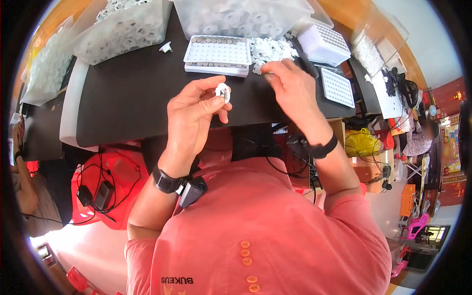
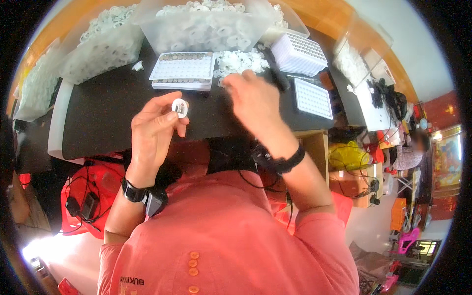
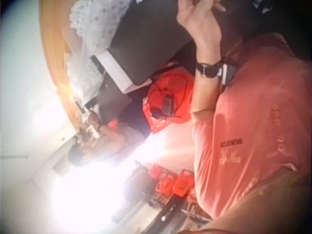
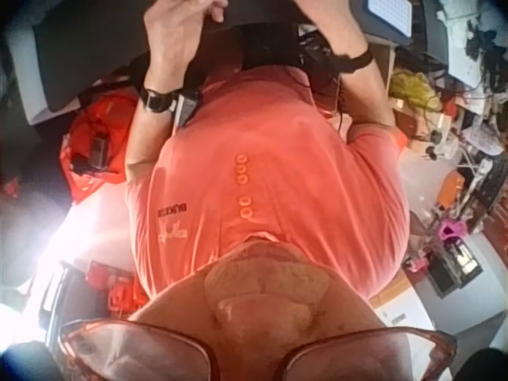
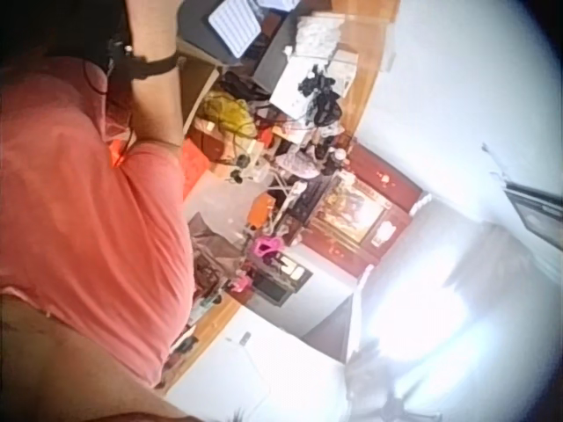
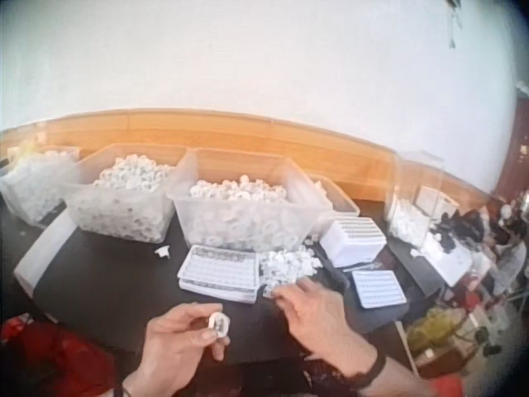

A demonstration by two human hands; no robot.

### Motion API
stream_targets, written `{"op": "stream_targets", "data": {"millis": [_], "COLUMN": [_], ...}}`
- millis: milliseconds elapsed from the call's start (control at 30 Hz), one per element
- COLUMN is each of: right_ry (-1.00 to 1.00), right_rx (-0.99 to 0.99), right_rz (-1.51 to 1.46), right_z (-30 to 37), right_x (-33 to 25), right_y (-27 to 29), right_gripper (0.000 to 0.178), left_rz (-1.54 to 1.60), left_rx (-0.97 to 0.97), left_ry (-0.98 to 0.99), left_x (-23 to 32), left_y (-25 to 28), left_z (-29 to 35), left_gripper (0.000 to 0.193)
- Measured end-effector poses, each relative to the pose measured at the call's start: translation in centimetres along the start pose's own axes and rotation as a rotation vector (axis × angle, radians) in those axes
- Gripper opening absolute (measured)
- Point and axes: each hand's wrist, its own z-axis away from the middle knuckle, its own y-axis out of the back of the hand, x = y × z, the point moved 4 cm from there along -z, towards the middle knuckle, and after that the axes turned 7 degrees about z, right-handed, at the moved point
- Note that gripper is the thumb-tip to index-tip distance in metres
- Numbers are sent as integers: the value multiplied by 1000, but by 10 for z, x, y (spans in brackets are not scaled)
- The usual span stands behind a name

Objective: Assembling small plastic components by inserting metal or plastic inserts into white circular plastic housings at a manufacturing workstation.

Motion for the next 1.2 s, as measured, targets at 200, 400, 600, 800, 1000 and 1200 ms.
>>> {"op": "stream_targets", "data": {"millis": [200, 400, 600, 800, 1000, 1200], "right_ry": [223, 46, 168, -8, 104, 35], "right_rx": [5, 41, 111, 90, 20, -78], "right_rz": [183, 16, 90, -104, 40, -28], "right_z": [6, 3, 9, 8, 8, 8], "right_x": [6, 23, 15, 37, 30, 35], "right_y": [-7, -8, -15, -13, -19, -18], "right_gripper": [22, 14, 13, 13, 12, 14], "left_rz": [43, 58, 48, 26, 27, 22], "left_rx": [-10, -16, -11, -20, -39, -35], "left_ry": [38, 59, 66, 57, 43, 36], "left_x": [2, 2, 1, 0, 0, -1], "left_y": [3, 4, 6, 6, 4, 7], "left_z": [1, 0, 0, -2, 0, 2], "left_gripper": [34, 33, 34, 34, 33, 34]}}
